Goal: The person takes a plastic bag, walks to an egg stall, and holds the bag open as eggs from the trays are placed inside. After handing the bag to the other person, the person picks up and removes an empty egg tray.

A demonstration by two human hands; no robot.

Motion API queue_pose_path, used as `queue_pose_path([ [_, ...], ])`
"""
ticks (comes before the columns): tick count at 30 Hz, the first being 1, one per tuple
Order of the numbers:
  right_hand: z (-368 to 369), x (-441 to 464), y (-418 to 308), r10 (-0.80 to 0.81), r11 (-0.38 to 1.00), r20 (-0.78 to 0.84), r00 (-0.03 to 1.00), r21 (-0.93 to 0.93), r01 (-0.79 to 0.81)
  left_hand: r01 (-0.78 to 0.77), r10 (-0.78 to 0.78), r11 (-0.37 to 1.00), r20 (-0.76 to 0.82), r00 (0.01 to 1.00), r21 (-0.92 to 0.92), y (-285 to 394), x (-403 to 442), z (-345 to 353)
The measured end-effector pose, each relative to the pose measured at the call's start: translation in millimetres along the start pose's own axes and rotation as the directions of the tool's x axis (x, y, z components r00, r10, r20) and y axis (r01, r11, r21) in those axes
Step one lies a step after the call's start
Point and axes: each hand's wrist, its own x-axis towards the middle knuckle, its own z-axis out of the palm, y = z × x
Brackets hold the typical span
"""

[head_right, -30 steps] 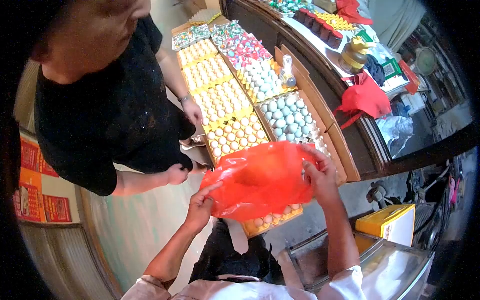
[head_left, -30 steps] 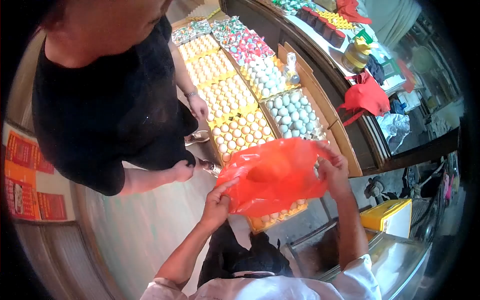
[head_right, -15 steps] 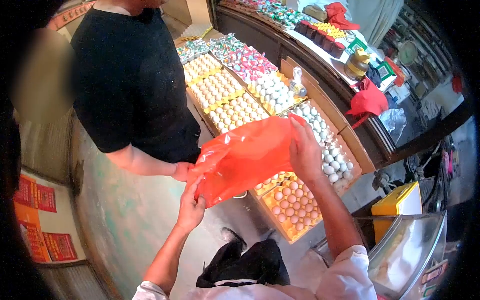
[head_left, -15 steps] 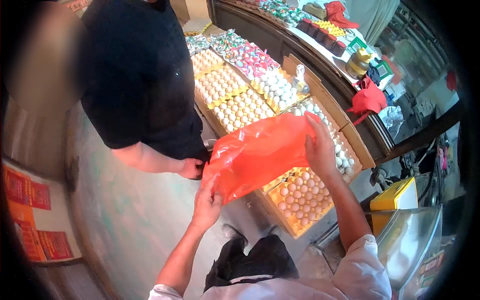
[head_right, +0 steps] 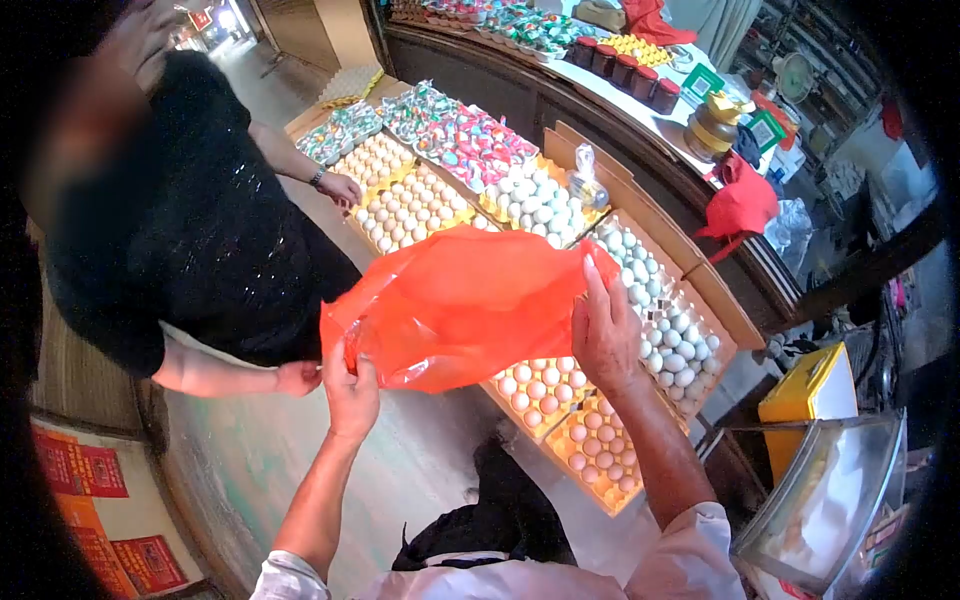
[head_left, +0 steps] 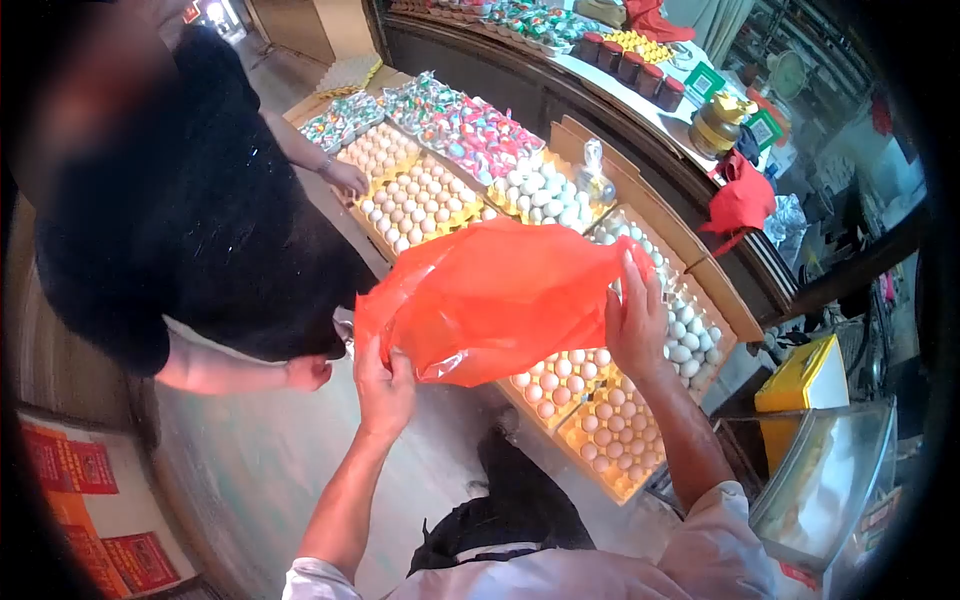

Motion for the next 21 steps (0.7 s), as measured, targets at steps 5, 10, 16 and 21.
queue_pose_path([
  [5, 17.9, 65.6, -5.8, -0.041, 0.998, -0.322, 0.946, -0.059, 0.023, -0.02, 0.0, 0.968, -0.078, 0.997, -0.251, 14.5, 76.5, 10.9],
  [10, 104.2, -25.4, 38.6, 0.375, 0.881, 0.336, 0.864, 0.16, -0.444, -0.004, -0.01, 0.998, 0.237, 0.971, 0.059, -75.9, 91.1, 44.5],
  [16, 107.4, 10.8, 39.0, 0.481, 0.824, 0.312, 0.819, 0.16, -0.544, 0.207, -0.243, 0.97, 0.45, 0.859, 0.128, -85.4, 139.8, 38.0],
  [21, 84.3, 85.4, 8.3, 0.726, 0.514, 0.436, 0.532, 0.172, -0.841, 0.222, -0.219, 0.972, 0.616, 0.757, 0.073, -92.6, 184.9, 36.1],
])
